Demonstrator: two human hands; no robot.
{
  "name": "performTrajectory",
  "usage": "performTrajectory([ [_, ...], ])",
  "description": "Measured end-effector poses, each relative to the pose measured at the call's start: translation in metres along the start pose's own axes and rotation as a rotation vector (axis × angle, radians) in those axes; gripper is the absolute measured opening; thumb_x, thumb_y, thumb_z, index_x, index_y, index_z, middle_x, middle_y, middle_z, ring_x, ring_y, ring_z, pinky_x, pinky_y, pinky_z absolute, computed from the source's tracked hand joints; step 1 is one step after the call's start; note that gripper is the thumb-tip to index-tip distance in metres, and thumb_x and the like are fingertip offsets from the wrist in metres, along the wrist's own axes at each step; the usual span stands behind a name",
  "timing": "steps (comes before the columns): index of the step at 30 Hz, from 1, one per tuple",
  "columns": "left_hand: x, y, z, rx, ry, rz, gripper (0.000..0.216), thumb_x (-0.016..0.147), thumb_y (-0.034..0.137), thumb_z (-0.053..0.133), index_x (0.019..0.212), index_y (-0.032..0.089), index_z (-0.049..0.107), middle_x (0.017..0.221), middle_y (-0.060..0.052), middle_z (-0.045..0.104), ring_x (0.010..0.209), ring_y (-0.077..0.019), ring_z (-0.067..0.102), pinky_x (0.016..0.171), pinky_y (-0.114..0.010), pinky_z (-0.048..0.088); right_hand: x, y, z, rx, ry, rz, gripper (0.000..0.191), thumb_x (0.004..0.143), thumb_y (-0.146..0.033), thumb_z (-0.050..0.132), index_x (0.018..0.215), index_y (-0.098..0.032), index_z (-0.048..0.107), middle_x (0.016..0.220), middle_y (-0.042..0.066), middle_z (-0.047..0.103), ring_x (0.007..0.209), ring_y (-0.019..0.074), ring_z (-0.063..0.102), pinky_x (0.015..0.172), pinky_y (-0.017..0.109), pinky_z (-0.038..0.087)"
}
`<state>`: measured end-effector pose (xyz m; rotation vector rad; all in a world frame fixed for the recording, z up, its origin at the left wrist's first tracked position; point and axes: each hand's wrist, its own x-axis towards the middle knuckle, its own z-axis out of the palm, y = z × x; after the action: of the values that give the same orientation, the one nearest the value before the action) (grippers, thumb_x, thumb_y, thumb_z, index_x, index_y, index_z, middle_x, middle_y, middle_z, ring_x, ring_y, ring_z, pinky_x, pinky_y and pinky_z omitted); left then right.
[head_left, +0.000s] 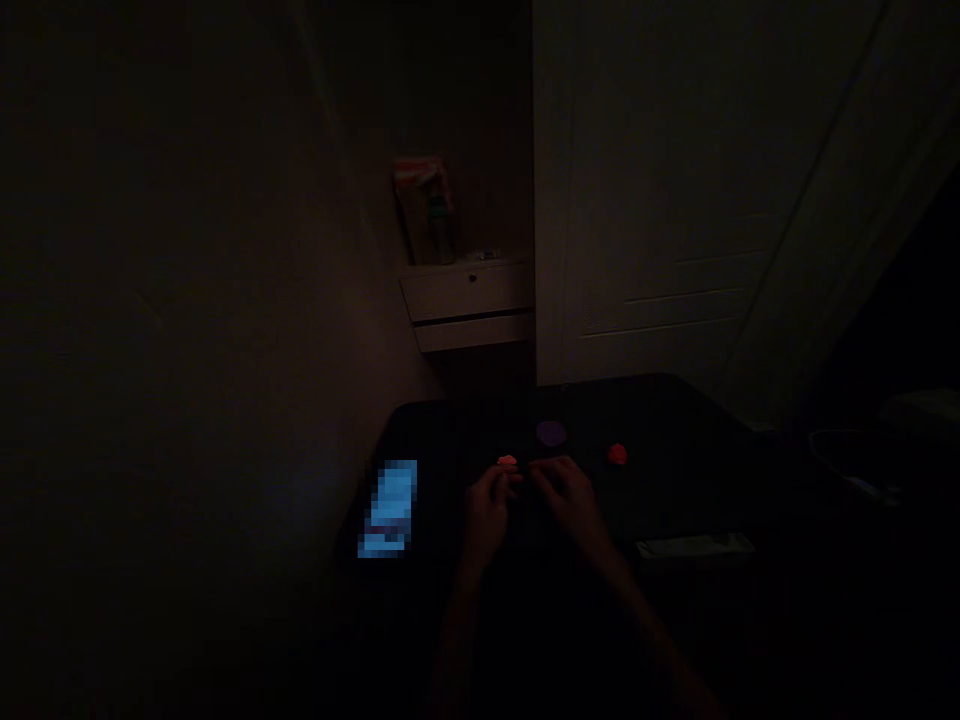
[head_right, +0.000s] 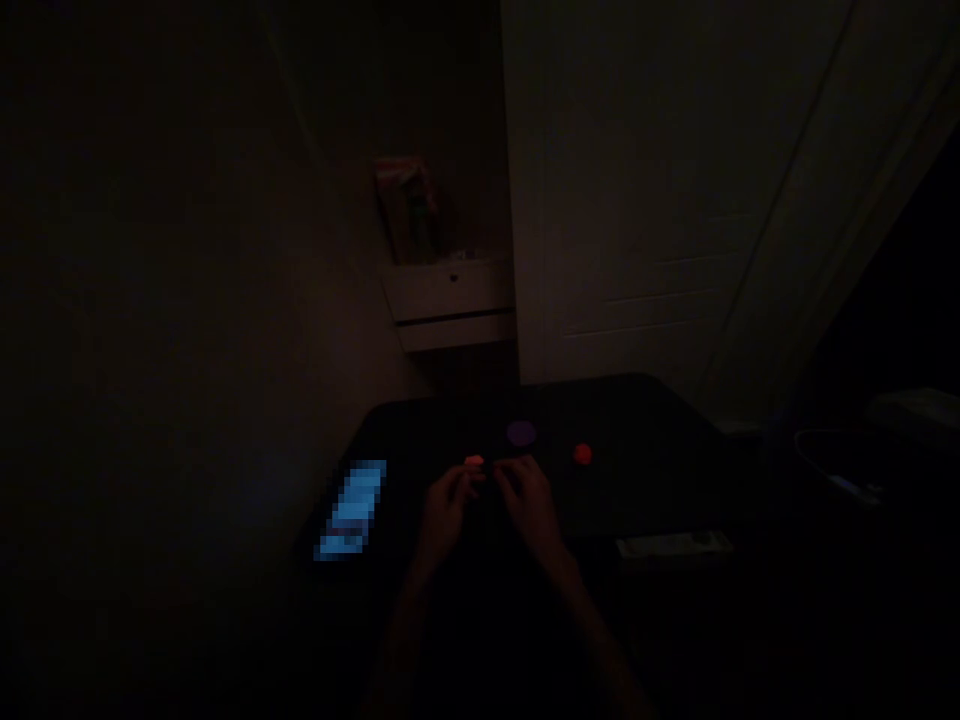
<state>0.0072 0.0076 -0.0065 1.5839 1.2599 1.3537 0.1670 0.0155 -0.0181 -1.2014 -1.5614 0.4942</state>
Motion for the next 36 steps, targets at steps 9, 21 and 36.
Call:
performTrajectory([
  [9,-0.0004,0.0011,0.0017,0.012,0.027,0.008,0.031,0.095,0.033,0.051,0.111,0.016,0.071,0.106,-0.011,0.077,0.07,-0.0139,0.066,0.071,-0.027,0.053,-0.002,0.0031,0.0042,-0.218,-0.053,-0.043,0.032,0.102,-0.033,0.043,0.092,-0.022,0.071,0.092,0.01,0.073,0.085,0.0252,0.068,0.079,0.037,0.05],
  [21,0.0,-0.0035,0.0019,-0.031,-0.003,-0.013,0.021,0.09,0.029,0.061,0.105,0.018,0.071,0.118,-0.011,0.074,0.09,-0.0186,0.072,0.077,-0.03,0.057,-0.0025,-0.0024,0.0016,-0.108,-0.031,0.041,0.019,0.094,-0.038,0.059,0.086,-0.022,0.065,0.084,0.005,0.07,0.076,0.0215,0.066,0.07,0.032,0.049],
  [36,0.0001,-0.0035,0.0031,-0.163,-0.013,0.012,0.022,0.093,0.032,0.06,0.111,0.019,0.059,0.128,-0.013,0.067,0.101,-0.0195,0.073,0.076,-0.027,0.057,-0.0014,-0.0007,0.0028,-0.231,-0.112,-0.038,0.023,0.091,-0.017,0.054,0.097,-0.022,0.075,0.098,0.009,0.072,0.09,0.0238,0.068,0.083,0.036,0.053],
])
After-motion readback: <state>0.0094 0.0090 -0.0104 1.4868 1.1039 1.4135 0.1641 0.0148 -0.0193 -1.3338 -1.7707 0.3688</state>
